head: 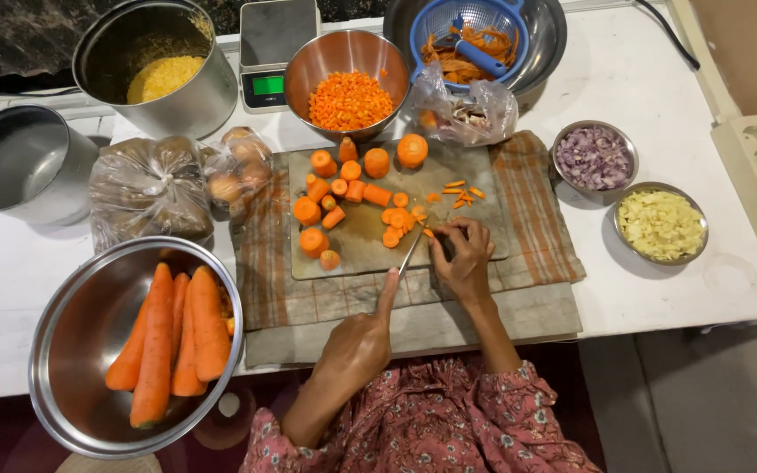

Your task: Slicing carrots on a wooden cutting board using a kitchen knife

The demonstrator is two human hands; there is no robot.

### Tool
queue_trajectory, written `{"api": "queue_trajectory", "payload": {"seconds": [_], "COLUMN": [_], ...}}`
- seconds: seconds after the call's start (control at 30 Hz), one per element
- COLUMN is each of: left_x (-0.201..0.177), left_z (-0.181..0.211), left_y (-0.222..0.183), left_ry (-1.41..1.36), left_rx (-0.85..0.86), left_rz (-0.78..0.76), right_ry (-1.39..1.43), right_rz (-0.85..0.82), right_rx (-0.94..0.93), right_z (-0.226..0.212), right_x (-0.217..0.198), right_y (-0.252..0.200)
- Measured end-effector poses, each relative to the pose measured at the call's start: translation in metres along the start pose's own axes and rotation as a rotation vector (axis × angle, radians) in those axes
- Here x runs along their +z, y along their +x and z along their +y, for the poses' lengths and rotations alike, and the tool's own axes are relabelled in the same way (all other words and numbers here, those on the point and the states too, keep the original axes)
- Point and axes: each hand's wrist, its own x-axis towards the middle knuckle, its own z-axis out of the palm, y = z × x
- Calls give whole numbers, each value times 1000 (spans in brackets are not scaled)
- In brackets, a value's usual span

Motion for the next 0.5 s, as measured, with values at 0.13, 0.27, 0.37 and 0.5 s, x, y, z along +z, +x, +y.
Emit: {"api": "queue_trajectory", "payload": {"seconds": [0.13,0.27,0.37,0.5], "left_x": [0,-5,5,-21], "left_z": [5,14,5,22], "left_y": [12,15,20,3], "left_ry": [80,134,152,38], "left_rx": [-26,-47,7,-7], "left_rz": [-21,-61,20,-10], "right_ry": [-23,-48,-55,-14], "right_rz": [22,22,28,-26], "right_rx": [36,57,44,102], "right_z": [1,-2,-5,-1], "right_x": [6,6,3,5], "right_y": [1,2,3,2]}}
